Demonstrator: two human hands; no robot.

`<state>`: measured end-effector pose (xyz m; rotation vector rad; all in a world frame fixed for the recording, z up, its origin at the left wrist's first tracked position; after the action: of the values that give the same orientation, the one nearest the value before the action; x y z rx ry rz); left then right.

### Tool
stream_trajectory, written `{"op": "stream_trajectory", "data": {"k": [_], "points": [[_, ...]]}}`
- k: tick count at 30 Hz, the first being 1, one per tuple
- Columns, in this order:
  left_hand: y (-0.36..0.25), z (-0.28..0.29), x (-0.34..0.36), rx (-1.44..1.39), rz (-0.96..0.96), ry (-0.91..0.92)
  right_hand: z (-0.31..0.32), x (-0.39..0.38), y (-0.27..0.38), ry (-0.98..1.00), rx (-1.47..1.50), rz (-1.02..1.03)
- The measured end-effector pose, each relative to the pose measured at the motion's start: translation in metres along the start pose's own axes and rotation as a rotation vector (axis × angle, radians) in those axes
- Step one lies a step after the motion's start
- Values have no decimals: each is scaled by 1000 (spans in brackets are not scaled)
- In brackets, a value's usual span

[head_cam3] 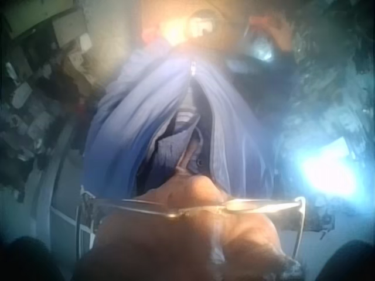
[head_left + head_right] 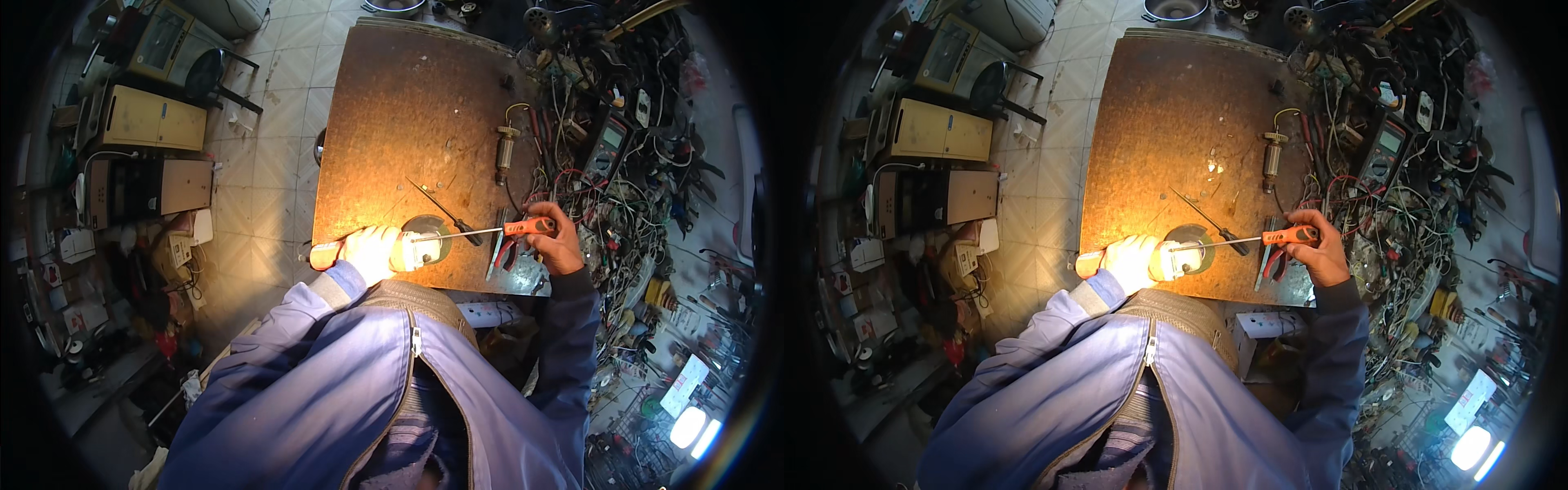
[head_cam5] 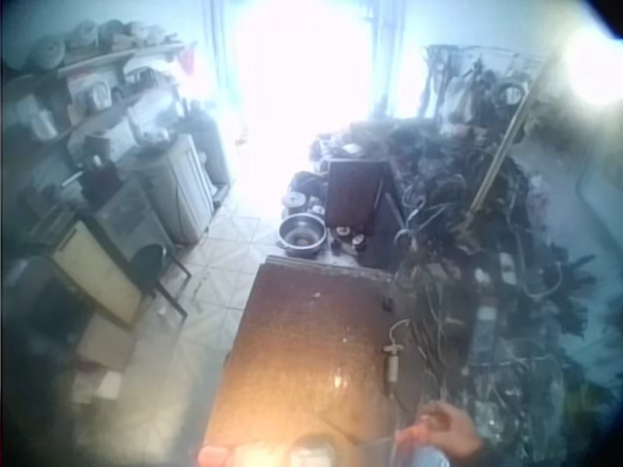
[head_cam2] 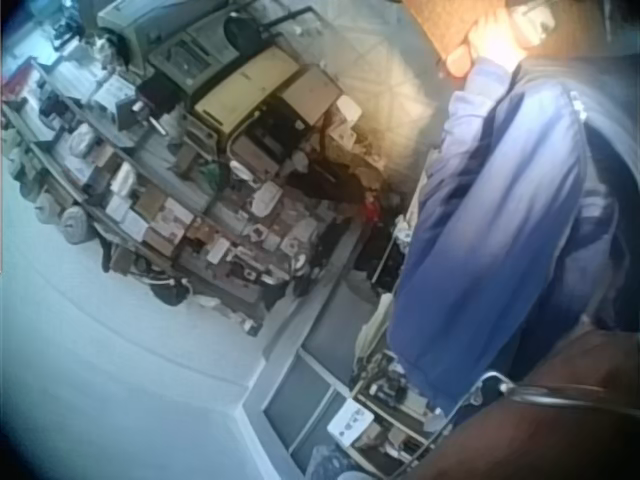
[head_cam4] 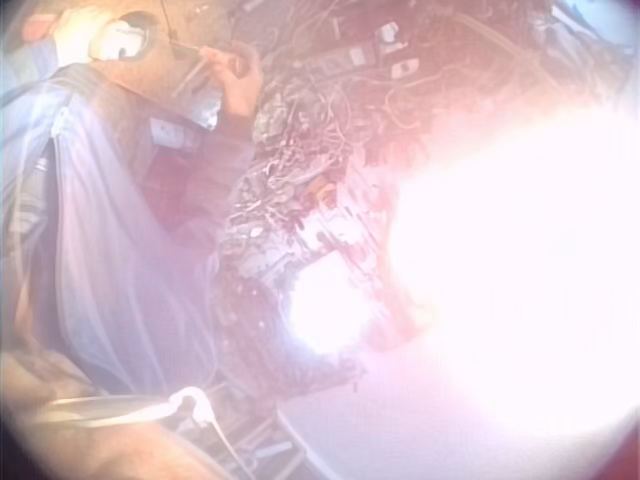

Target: The person uses a screwdriver to loosen and remove screws from a small white motor housing on a cluttered workbench. They then separate the housing into two halves and set the pieces aside.

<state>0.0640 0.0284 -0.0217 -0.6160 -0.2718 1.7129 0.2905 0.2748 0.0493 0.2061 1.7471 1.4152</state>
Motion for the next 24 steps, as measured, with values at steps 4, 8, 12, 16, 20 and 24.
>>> {"op": "stream_trajectory", "data": {"k": [4,8,12,16,20,24], "points": [[-2,3,1,-6,19,39,18,6,-21,61,-74,-155],[-3,3,1,-10,9,33,12,3,-19,149,70,139],[-3,5,2,-33,22,16,8,-5,-24,81,182,-145],[-3,7,2,-31,26,2,33,-11,-47,-25,160,-56],[-1,3,5,-12,39,23,43,-33,-65,-73,272,-88],[0,3,5,-15,46,50,27,-42,-79,-7,237,-143]]}}
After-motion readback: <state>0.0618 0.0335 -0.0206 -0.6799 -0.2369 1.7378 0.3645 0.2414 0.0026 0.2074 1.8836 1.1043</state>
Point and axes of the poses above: each hand's wrist, its own x-axis towards the middle knuckle, its own z-axis out of the back of the hand, y = z × x, the point moved 8 cm from there along x, towards the middle knuckle, and after that the axes turned 8 degrees about y, right-handed, at the moved point
